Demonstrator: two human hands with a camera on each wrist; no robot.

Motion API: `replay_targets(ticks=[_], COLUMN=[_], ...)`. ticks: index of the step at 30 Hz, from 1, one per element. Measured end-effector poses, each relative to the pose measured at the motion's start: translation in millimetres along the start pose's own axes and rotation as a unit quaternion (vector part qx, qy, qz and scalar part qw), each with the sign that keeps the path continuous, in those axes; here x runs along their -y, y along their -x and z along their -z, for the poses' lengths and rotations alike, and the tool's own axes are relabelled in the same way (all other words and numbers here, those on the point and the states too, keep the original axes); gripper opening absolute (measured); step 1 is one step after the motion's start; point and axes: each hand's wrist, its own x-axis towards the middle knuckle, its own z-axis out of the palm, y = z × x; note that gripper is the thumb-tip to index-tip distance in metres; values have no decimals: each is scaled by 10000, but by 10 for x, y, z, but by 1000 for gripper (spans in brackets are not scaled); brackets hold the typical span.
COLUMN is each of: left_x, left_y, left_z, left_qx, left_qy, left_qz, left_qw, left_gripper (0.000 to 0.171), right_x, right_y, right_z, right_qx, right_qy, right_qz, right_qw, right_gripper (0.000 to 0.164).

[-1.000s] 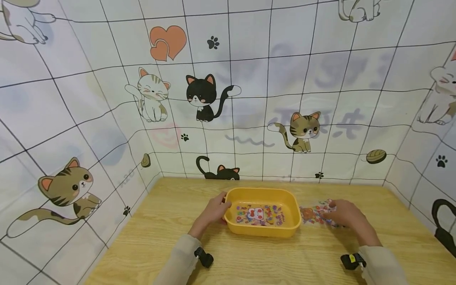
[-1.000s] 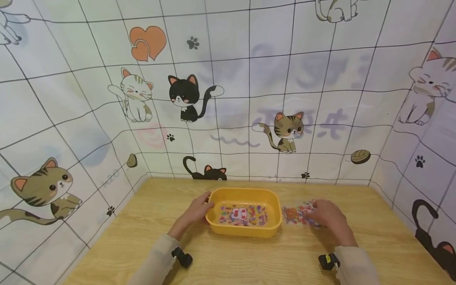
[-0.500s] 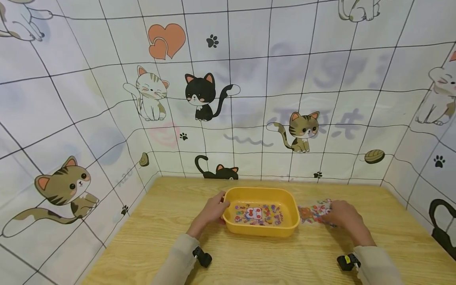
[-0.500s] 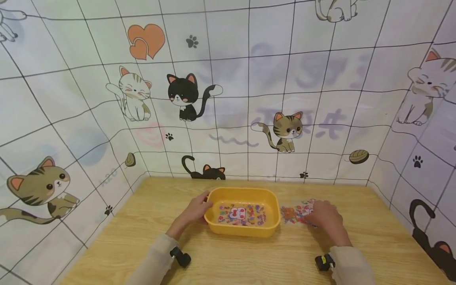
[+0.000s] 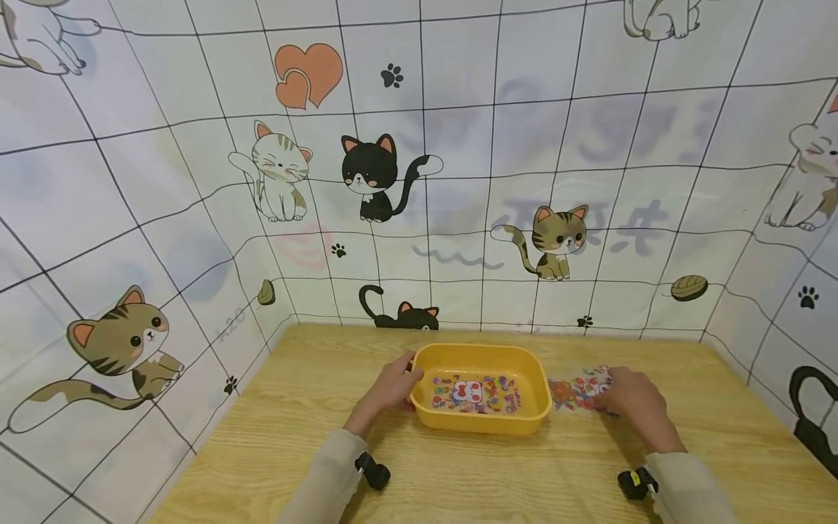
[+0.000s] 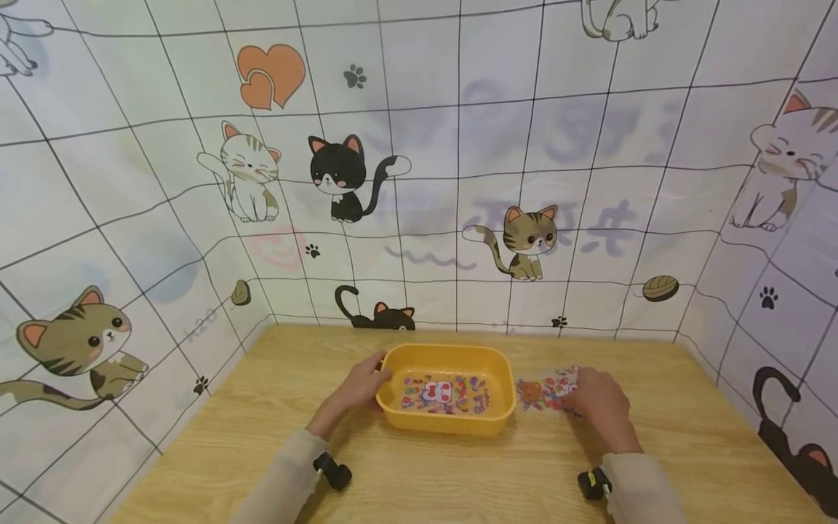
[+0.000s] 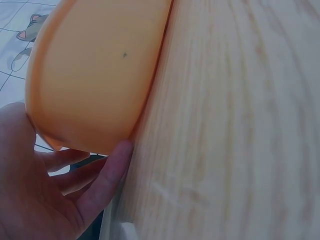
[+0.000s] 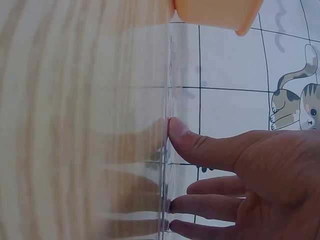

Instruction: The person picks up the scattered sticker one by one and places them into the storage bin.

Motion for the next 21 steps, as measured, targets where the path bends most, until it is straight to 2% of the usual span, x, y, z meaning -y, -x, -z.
replay_targets(ticks=[7,10,13,15,19,21], left_x=[8,16,17,15,14,11], left_y=[5,6,6,4,-5,-9], left_z=[12,15,17,18,15,14], left_qx=[39,65,65,65,74,82], left_qy=[3,4,12,7,-41,-57], left_qz=[33,46,32,18,-6,-27], left_qw=[10000,10000,10000,10000,10000,9999], left_gripper=[41,40,40,40,41,41], right_x=[29,46,56,57,55,45], right_y=[18,23,33,44,62,65], right_z=[1,11,26,34,52,58], right_qx=[95,192,240,275,193,138], right_qy=[-26,-40,-25,-33,48,43], right_qz=[-70,-148,-141,-126,-132,-200], right_qw=[9999,9997,9996,9995,9997,9997], right_gripper=[63,49,45,48,66,60])
